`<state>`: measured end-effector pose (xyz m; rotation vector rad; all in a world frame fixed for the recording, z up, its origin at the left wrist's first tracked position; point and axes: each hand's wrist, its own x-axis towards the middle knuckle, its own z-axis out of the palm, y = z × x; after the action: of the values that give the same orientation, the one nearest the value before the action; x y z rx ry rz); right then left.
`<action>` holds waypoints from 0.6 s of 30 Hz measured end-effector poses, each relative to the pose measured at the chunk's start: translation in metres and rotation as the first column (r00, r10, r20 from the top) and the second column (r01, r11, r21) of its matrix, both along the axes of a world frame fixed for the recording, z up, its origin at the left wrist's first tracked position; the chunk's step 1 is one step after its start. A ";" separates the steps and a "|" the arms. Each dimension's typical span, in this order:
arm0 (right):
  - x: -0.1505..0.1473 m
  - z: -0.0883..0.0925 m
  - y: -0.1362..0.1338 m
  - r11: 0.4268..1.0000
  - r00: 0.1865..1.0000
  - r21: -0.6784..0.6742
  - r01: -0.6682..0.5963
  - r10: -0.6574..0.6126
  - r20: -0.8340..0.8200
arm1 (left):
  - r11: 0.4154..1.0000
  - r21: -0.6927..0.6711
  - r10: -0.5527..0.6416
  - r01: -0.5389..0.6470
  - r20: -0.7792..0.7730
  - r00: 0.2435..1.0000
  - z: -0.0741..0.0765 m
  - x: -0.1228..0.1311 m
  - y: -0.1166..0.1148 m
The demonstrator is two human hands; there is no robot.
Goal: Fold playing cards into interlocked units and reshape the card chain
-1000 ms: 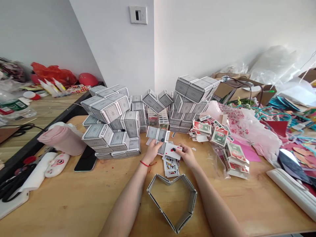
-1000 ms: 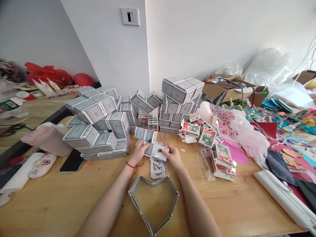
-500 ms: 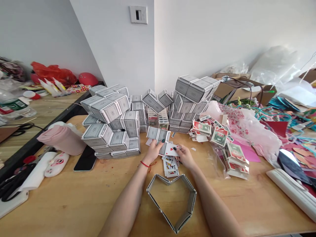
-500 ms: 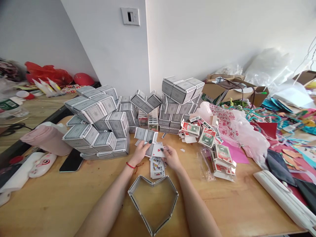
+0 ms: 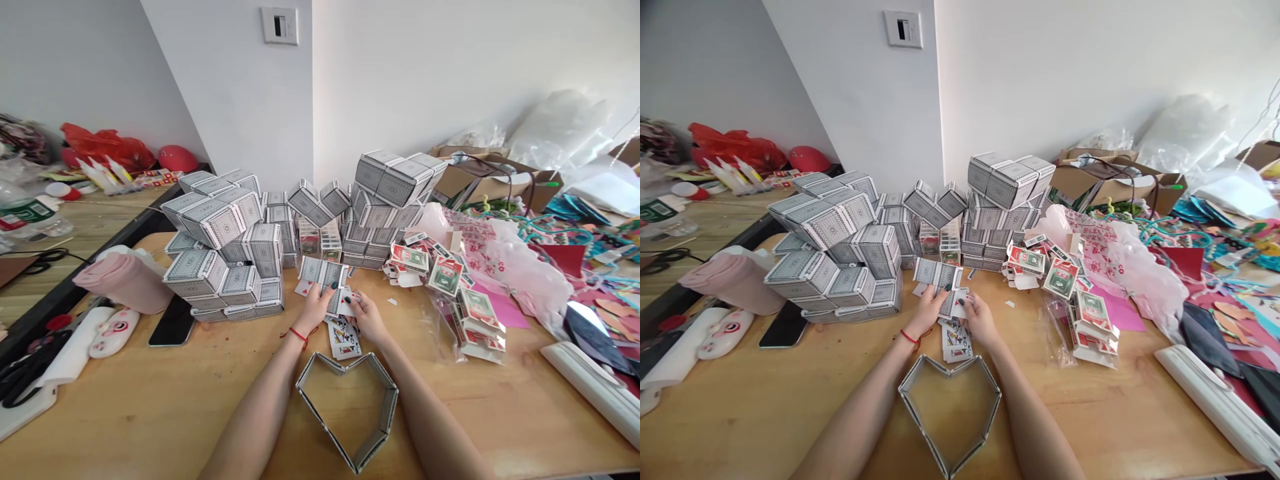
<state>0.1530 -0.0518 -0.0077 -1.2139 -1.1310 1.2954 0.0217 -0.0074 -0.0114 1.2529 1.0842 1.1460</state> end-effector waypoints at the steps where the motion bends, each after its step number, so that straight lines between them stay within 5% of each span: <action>1: 0.000 0.000 0.000 1.000 1.000 -0.001 -0.001 0.001 0.008 | 1.000 -0.001 0.003 -0.003 -0.006 1.000 0.001 0.000 0.000; 10: 0.001 -0.012 0.005 0.999 0.997 0.047 0.020 -0.023 0.070 | 1.000 -0.001 0.025 -0.025 0.018 1.000 -0.004 0.001 0.000; 15: 0.007 -0.008 0.006 0.996 0.991 0.069 0.056 -0.064 0.121 | 0.992 -0.125 0.014 0.013 0.211 0.977 -0.008 -0.003 0.005; 18: 0.015 -0.006 0.006 0.991 0.984 0.094 0.096 -0.108 0.138 | 0.973 -0.150 -0.103 0.178 0.408 0.907 -0.005 -0.008 0.007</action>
<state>0.1679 -0.0456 -0.0138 -1.2990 -1.1990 1.0845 0.0142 -0.0001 -0.0159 0.8866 0.7592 1.1019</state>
